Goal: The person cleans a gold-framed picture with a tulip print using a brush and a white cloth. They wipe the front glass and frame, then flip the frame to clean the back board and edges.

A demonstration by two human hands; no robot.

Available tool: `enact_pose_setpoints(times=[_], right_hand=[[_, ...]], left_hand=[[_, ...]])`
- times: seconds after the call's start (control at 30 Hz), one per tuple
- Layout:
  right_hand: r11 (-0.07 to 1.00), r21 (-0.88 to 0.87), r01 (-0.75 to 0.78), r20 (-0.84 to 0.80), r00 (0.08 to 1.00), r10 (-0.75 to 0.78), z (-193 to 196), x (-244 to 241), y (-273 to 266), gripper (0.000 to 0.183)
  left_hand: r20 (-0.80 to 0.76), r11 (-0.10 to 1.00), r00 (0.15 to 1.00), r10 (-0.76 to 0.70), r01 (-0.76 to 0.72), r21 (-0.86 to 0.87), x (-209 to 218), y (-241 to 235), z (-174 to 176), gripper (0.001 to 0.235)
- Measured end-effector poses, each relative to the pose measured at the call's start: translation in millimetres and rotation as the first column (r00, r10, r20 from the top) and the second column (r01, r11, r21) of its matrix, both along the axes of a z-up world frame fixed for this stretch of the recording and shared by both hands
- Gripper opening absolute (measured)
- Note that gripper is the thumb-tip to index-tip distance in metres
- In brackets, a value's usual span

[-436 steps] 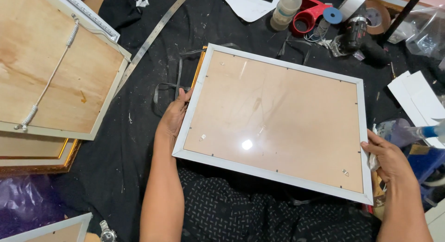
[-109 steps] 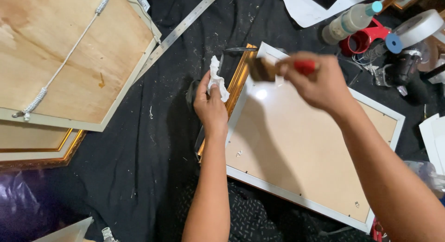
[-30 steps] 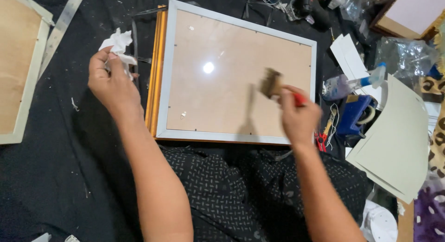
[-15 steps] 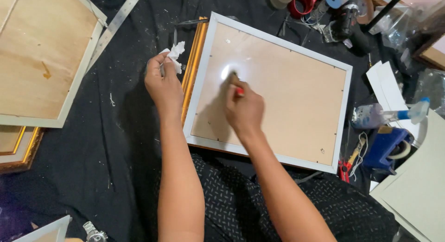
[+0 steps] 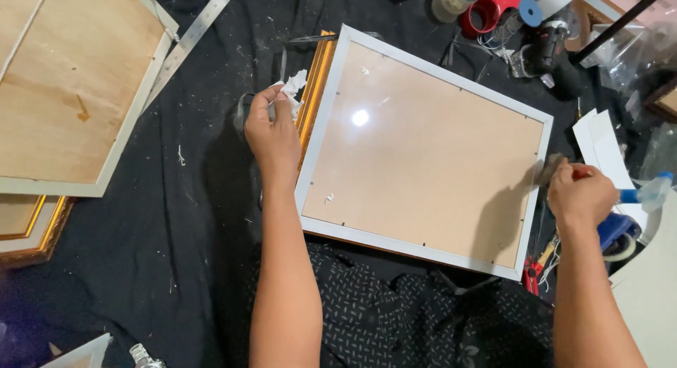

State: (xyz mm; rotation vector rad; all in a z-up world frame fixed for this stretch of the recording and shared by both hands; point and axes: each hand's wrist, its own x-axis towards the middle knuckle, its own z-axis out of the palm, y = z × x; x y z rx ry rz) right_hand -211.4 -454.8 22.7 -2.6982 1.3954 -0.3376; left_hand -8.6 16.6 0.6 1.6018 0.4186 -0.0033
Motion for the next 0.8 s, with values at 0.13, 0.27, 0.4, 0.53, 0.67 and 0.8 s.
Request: enact_pose_setpoints(times=[0.13, 0.27, 0.4, 0.53, 0.67, 0.8], right_hand=[[0.991, -0.061, -0.116, 0.009, 0.993, 0.117, -30.7, 40.7, 41.1, 0.036], [0.938, 0.153, -0.311, 0.198, 0.939, 0.279, -39.7, 179.0, 251.3, 0.045], [0.642, 0.521, -0.562, 0.400, 0.826, 0.398, 13.0, 223.1, 341.0, 0.039], [0.648, 0.448, -0.616, 0.579, 0.752, 0.314, 6.0, 219.2, 258.6, 0.031], [0.879, 0.061, -0.474, 0.378, 0.826, 0.419, -14.0, 132.3, 39.5, 0.024], [0.974, -0.191, -0.121, 0.091, 0.986, 0.140, -24.9, 65.0, -71.0, 0.035]], left_hand=[[0.178, 0.996, 0.983, -0.040, 0.025, 0.085, 4.7, -5.5, -33.2, 0.026], [0.146, 0.987, 0.985, -0.091, 0.069, 0.144, 4.9, -5.8, -41.9, 0.023], [0.180, 0.949, 0.975, -0.130, 0.070, 0.306, 7.2, 11.4, -56.1, 0.023], [0.058, 0.978, 0.998, -0.034, 0.022, 0.208, 4.0, 7.5, -42.7, 0.023], [0.167, 0.986, 0.982, 0.089, -0.111, 0.125, 6.4, -3.4, -45.2, 0.020], [-0.072, 0.801, 0.847, 0.526, -0.522, -0.293, 2.8, -8.5, -0.5, 0.025]])
